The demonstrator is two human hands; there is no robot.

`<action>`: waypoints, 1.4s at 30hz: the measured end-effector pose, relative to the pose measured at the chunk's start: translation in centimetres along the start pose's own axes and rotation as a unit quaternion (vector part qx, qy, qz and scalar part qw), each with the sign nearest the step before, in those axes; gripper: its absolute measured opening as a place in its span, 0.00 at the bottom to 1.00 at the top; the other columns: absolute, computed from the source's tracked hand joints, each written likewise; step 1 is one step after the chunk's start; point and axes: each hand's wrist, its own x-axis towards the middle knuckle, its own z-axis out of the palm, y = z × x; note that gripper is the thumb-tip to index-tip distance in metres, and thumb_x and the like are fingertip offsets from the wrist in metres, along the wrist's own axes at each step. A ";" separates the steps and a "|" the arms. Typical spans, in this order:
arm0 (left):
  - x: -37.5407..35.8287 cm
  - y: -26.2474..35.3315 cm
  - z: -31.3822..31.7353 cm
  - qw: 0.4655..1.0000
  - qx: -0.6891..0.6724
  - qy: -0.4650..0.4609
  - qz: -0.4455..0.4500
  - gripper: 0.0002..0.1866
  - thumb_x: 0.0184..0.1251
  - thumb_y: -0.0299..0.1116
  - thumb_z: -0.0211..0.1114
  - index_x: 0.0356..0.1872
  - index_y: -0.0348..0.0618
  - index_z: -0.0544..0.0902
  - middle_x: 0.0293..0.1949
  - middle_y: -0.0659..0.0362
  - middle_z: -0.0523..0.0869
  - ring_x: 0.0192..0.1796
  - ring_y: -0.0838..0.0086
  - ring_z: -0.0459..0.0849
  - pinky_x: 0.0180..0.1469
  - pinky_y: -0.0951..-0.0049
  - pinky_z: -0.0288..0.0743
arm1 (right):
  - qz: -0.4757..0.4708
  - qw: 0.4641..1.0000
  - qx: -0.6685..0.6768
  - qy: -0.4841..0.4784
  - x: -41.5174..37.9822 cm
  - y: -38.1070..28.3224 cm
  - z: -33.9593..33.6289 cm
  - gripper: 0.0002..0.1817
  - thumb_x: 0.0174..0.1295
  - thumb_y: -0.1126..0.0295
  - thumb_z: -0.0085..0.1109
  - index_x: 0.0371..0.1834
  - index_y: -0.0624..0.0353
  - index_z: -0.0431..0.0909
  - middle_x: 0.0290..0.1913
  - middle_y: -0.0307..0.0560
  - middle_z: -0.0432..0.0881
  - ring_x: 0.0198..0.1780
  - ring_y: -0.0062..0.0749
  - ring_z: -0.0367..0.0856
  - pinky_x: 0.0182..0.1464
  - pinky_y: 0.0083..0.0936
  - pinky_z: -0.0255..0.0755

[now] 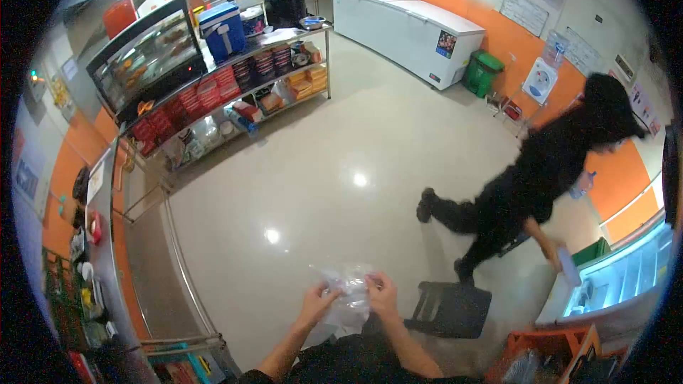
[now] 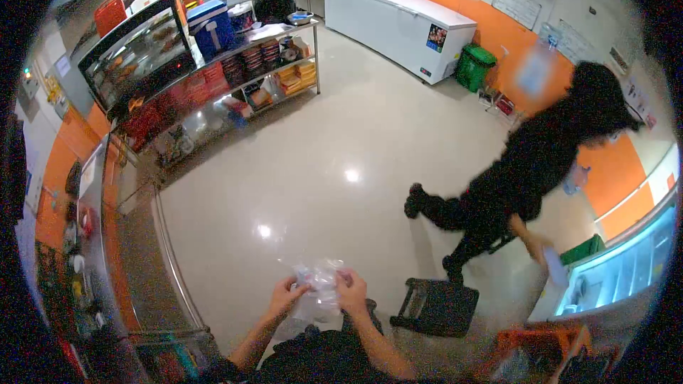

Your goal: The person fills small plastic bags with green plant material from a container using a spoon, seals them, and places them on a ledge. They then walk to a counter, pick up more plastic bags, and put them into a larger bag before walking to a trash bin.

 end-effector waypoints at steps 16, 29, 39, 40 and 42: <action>44.8 14.0 8.7 0.992 -0.045 0.116 0.013 0.26 0.57 0.33 0.67 0.56 0.35 0.72 0.46 0.54 0.82 0.49 0.71 0.79 0.53 0.69 0.71 | -0.039 0.963 -0.019 -0.265 51.0 -16.0 -5.8 0.11 0.61 0.70 0.60 0.42 0.68 0.79 0.34 0.46 0.84 0.35 0.24 0.81 0.40 0.22 0.76; 88.3 34.8 20.7 0.973 0.059 -0.222 0.028 0.20 0.62 0.36 0.61 0.53 0.40 0.78 0.51 0.54 0.82 0.55 0.69 0.76 0.59 0.69 0.67 | 0.061 0.995 0.034 -0.073 91.1 -13.1 -17.8 0.08 0.58 0.72 0.62 0.37 0.66 0.80 0.30 0.42 0.82 0.32 0.21 0.77 0.36 0.19 0.72; 117.4 43.2 51.8 0.930 0.160 -0.318 0.095 0.23 0.60 0.41 0.64 0.53 0.37 0.77 0.49 0.52 0.82 0.52 0.68 0.78 0.55 0.67 0.70 | 0.074 0.951 0.181 0.239 115.8 -14.5 -35.7 0.13 0.59 0.69 0.61 0.43 0.66 0.77 0.34 0.41 0.79 0.35 0.23 0.76 0.37 0.21 0.72; 119.3 42.1 54.7 0.935 0.179 -0.292 0.088 0.23 0.59 0.40 0.64 0.52 0.38 0.78 0.49 0.51 0.82 0.51 0.68 0.79 0.54 0.67 0.71 | 0.090 0.952 0.153 0.251 118.9 -12.7 -37.6 0.15 0.60 0.67 0.60 0.45 0.67 0.76 0.34 0.41 0.79 0.34 0.24 0.76 0.36 0.22 0.71; 122.6 50.1 56.8 0.912 0.127 -0.388 0.031 0.22 0.58 0.39 0.65 0.50 0.37 0.79 0.45 0.50 0.83 0.49 0.69 0.79 0.52 0.67 0.72 | 0.125 0.944 0.158 0.260 123.1 -13.7 -41.2 0.16 0.60 0.66 0.59 0.46 0.68 0.76 0.35 0.42 0.79 0.35 0.25 0.76 0.37 0.22 0.71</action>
